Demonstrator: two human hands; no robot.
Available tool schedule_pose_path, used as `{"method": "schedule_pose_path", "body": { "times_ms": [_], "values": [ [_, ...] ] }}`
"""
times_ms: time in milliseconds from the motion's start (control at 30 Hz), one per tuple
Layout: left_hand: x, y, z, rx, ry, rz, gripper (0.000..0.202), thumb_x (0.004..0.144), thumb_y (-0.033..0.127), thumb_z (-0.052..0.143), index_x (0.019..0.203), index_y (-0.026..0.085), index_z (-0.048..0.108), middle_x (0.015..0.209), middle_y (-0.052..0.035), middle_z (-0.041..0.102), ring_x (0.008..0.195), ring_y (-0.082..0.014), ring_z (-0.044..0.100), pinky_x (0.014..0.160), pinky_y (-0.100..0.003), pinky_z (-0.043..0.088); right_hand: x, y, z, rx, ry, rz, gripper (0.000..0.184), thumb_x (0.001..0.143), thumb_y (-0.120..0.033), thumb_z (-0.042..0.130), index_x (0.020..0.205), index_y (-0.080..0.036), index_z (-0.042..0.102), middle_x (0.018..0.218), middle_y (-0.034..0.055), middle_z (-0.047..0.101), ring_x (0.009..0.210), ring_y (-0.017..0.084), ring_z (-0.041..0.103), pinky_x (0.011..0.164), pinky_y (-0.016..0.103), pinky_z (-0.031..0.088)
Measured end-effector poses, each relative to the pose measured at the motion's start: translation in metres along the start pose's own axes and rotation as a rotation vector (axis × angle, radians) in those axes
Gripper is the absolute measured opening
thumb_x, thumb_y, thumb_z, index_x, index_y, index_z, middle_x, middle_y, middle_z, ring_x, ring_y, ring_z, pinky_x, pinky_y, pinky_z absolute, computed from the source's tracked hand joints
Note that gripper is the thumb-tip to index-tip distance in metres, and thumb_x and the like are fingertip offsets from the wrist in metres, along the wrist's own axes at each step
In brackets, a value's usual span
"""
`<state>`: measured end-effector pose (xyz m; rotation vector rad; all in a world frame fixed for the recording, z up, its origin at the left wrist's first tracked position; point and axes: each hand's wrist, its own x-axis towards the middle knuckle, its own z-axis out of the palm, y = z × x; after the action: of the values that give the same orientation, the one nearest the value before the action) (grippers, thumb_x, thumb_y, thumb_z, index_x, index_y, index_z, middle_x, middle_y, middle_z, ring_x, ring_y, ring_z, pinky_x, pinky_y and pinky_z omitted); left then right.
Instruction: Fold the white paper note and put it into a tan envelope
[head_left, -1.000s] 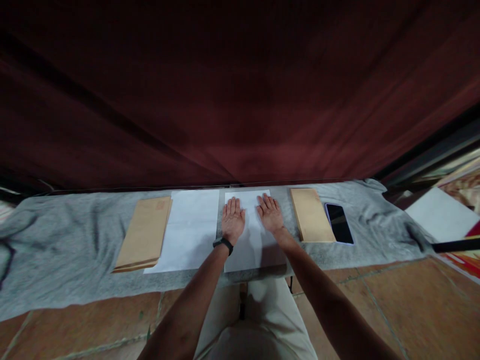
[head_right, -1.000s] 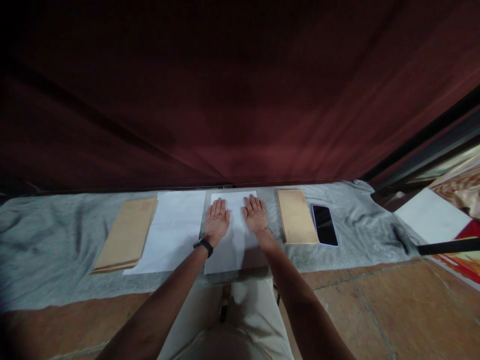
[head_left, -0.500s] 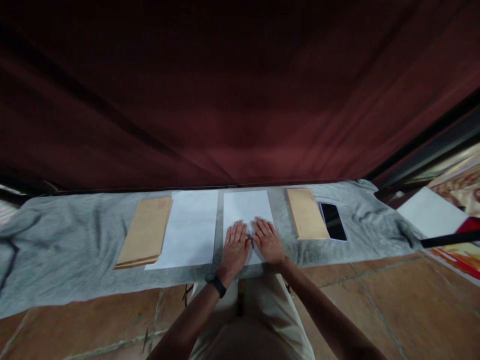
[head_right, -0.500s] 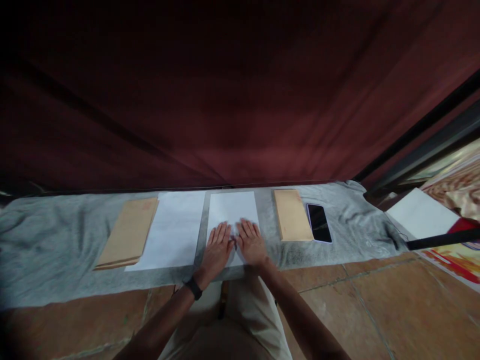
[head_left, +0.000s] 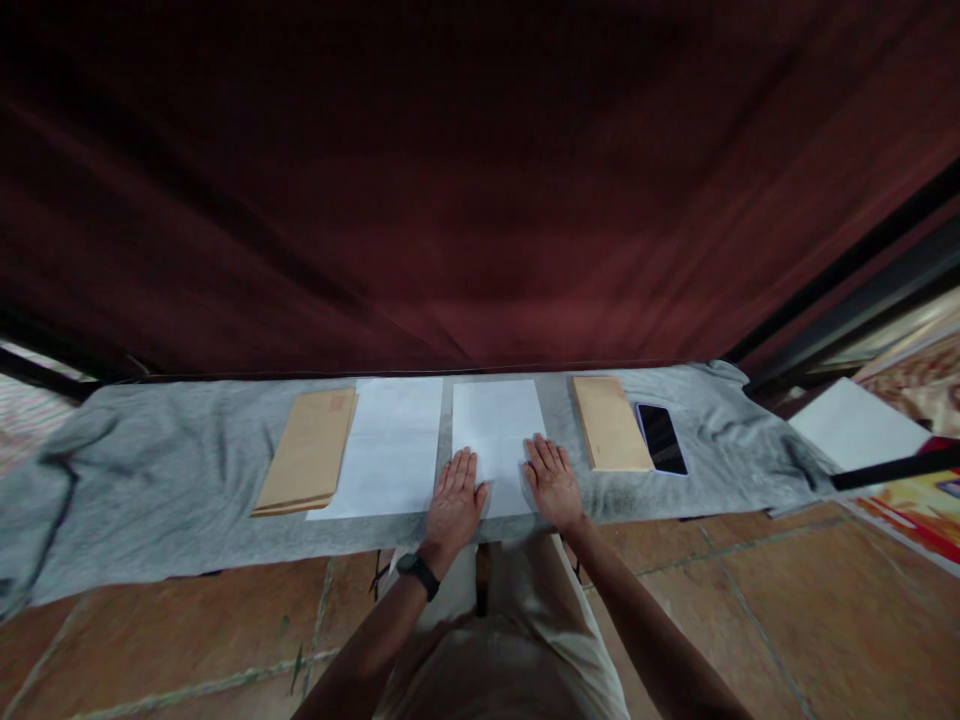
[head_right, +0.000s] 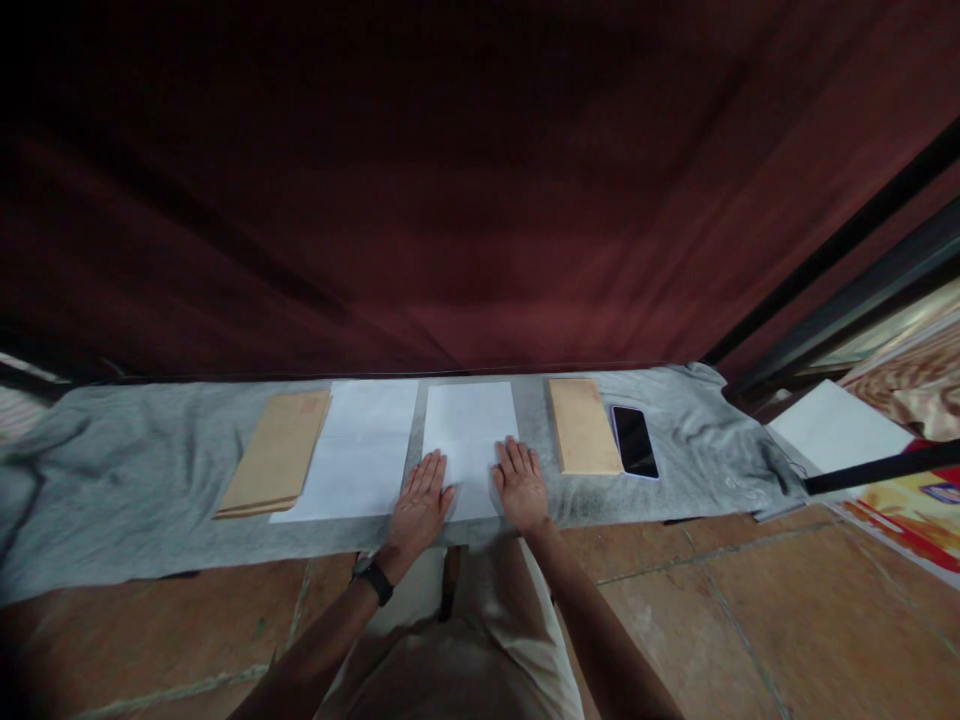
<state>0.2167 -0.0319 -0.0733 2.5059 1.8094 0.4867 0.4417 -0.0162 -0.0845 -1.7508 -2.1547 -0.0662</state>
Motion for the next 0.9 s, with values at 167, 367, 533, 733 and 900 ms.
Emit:
{"method": "schedule_pose_path", "body": {
  "times_ms": [167, 367, 533, 733, 900],
  "values": [
    [0.0, 0.014, -0.006, -0.004, 0.018, 0.04, 0.057, 0.102, 0.03, 0.035, 0.154, 0.008, 0.037, 0.158, -0.0178, 0.043, 0.15, -0.027, 0.034, 0.124, -0.05, 0.031, -0.006, -0.001, -0.004, -0.011, 0.028, 0.031, 0.052, 0.106, -0.034, 0.036, 0.153, -0.014, 0.044, 0.155, 0.0149, 0.047, 0.146, 0.029, 0.041, 0.12, 0.052, 0.03],
    [-0.021, 0.044, -0.005, -0.051, -0.085, 0.267, 0.055, 0.102, 0.038, 0.041, 0.152, 0.015, 0.042, 0.16, -0.0113, 0.042, 0.152, -0.0238, 0.031, 0.127, -0.048, 0.025, -0.02, -0.025, -0.007, 0.024, -0.053, -0.053, 0.05, 0.107, -0.034, 0.032, 0.152, -0.016, 0.045, 0.159, 0.0111, 0.042, 0.148, 0.025, 0.037, 0.121, 0.046, 0.03],
    [-0.031, 0.038, -0.007, -0.05, -0.152, 0.306, 0.059, 0.102, 0.045, 0.043, 0.152, 0.013, 0.042, 0.161, -0.0128, 0.039, 0.153, -0.024, 0.028, 0.127, -0.046, 0.022, -0.029, -0.032, -0.01, 0.036, -0.091, -0.088, 0.05, 0.108, -0.035, 0.032, 0.151, -0.015, 0.047, 0.159, 0.012, 0.043, 0.148, 0.026, 0.038, 0.122, 0.046, 0.029],
    [-0.033, 0.023, -0.015, -0.058, -0.174, 0.345, 0.061, 0.101, 0.045, 0.047, 0.155, 0.018, 0.037, 0.164, -0.0106, 0.035, 0.155, -0.0221, 0.023, 0.128, -0.045, 0.019, -0.034, -0.018, -0.01, 0.033, -0.081, -0.105, 0.051, 0.106, -0.033, 0.034, 0.154, -0.016, 0.043, 0.159, 0.013, 0.043, 0.147, 0.027, 0.039, 0.121, 0.047, 0.03],
    [-0.038, 0.02, -0.016, -0.025, -0.161, 0.359, 0.061, 0.102, 0.041, 0.045, 0.157, 0.017, 0.033, 0.166, -0.0108, 0.029, 0.156, -0.0232, 0.018, 0.128, -0.045, 0.018, -0.044, -0.002, -0.012, 0.021, -0.047, -0.077, 0.052, 0.106, -0.035, 0.032, 0.154, -0.018, 0.043, 0.158, 0.0118, 0.043, 0.147, 0.028, 0.039, 0.123, 0.046, 0.025]
  ]
}}
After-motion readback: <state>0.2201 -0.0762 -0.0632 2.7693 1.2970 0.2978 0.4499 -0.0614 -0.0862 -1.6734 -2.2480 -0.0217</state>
